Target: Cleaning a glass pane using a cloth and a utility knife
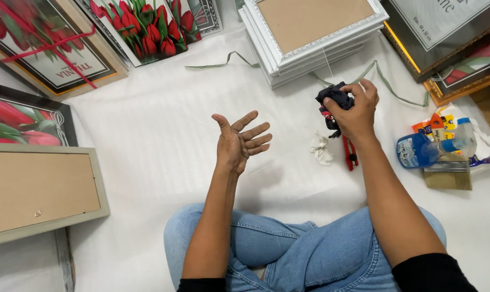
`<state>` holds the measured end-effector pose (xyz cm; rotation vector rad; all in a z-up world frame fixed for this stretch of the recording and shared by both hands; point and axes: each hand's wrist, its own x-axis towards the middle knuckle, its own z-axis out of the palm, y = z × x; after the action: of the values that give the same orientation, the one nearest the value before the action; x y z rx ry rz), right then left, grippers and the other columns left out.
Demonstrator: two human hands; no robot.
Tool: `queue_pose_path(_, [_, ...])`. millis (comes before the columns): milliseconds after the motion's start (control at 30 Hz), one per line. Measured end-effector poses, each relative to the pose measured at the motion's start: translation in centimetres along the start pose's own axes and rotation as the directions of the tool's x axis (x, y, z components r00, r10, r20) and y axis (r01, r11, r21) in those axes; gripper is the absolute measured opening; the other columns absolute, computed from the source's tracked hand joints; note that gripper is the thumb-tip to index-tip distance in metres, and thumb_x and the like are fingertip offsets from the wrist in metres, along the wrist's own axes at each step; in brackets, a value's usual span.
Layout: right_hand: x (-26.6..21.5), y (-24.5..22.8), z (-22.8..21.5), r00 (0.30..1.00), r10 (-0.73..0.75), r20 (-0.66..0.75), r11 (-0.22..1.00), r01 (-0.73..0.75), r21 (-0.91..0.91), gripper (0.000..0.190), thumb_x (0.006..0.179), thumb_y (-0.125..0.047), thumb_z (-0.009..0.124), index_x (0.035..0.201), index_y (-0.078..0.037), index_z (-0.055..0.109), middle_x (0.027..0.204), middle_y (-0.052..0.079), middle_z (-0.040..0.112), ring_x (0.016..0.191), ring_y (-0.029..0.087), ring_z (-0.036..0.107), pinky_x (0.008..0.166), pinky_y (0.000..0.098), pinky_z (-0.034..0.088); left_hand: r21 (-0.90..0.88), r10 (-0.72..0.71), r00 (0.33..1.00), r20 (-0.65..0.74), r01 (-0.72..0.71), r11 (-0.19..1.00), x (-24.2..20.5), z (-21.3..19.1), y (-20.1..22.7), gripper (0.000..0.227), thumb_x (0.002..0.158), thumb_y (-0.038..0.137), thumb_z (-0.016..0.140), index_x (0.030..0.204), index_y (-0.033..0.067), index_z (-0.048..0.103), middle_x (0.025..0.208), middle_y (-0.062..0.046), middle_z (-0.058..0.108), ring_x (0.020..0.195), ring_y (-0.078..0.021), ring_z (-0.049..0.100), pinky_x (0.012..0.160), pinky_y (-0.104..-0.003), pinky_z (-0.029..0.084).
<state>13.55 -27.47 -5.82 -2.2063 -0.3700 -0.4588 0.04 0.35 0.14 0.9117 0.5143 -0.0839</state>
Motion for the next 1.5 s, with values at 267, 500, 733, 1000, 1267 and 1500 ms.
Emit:
queue_pose_path(267, [1.2,-5.7,-2.5,0.862,0.394,0.319,0.811,-0.49,0.321,0.056,0.075,-0.02,0.091,0.123,-0.009,0.064,0.092,0.005,0.069,0.083,0.016,0.065,0.068,0.0307,0.056,-0.175,0.018,0.963,0.27,0.03,0.984,0.9,-3.1,1.0,0.118,0.074,0.095,0.022,0.139,0.0021,0.055,0.122,-0.038,0.064,0.098,-0.0478,0.069,0.073,-0.054,0.063])
queue_pose_path(500, [0.8,-4.4,-0.3,0.754,0.615,0.232,0.428,-0.566,0.705,0.022,0.082,-0.02,0.085,0.099,-0.011,0.073,0.078,0.005,0.065,0.066,0.013,0.063,0.054,0.0307,0.057,-0.567,0.451,0.72,0.528,-0.096,0.818,-1.9,0.4,0.5,0.145,0.042,0.097,0.048,0.163,0.0233,0.022,0.166,-0.021,0.028,0.148,-0.048,0.033,0.121,-0.054,0.035])
queue_pose_path(733, [-1.1,-11.5,0.9,0.662,0.719,0.21,0.324,-0.587,0.742,0.021,0.082,-0.018,0.084,0.089,-0.006,0.068,0.068,0.001,0.058,0.062,0.01,0.059,0.054,0.0245,0.052,-0.116,0.524,0.774,0.354,-0.52,0.846,-1.4,3.5,-4.3,0.116,0.081,0.062,0.076,0.166,0.0333,0.003,0.169,-0.012,0.024,0.148,-0.0381,0.035,0.116,-0.05,0.04])
queue_pose_path(1000, [-2.4,-12.3,1.3,0.798,0.487,0.354,0.677,-0.601,0.424,0.038,0.083,-0.025,0.085,0.109,-0.006,0.065,0.084,0.008,0.063,0.078,0.017,0.06,0.066,0.0309,0.052,-0.319,0.487,0.872,0.035,-0.453,0.833,-1.2,2.0,-2.2,0.063,0.105,0.054,0.04,0.161,0.0275,0.027,0.148,-0.023,0.052,0.125,-0.0451,0.057,0.103,-0.053,0.053])
queue_pose_path(1267, [-1.1,-9.2,-1.6,0.949,0.254,0.186,0.938,-0.289,0.194,0.042,0.092,-0.017,0.077,0.121,-0.002,0.05,0.103,0.022,0.06,0.091,0.033,0.06,0.075,0.0453,0.05,-0.274,0.461,0.861,-0.215,-0.506,0.818,-0.2,0.4,-1.7,0.082,0.093,0.072,0.048,0.153,0.0158,0.045,0.122,-0.031,0.067,0.112,-0.0447,0.066,0.088,-0.054,0.06])
queue_pose_path(1500, [-3.6,-8.6,1.7,0.888,-0.415,0.2,0.908,0.417,0.034,0.035,0.08,-0.012,0.084,0.115,-0.015,0.079,0.111,0.013,0.061,0.102,0.034,0.067,0.09,0.0388,0.056,-0.325,0.254,0.934,-0.252,-0.329,0.887,-0.7,0.9,-0.7,0.089,0.09,0.079,0.039,0.153,0.0159,0.044,0.123,-0.035,0.064,0.113,-0.0444,0.065,0.088,-0.054,0.06])
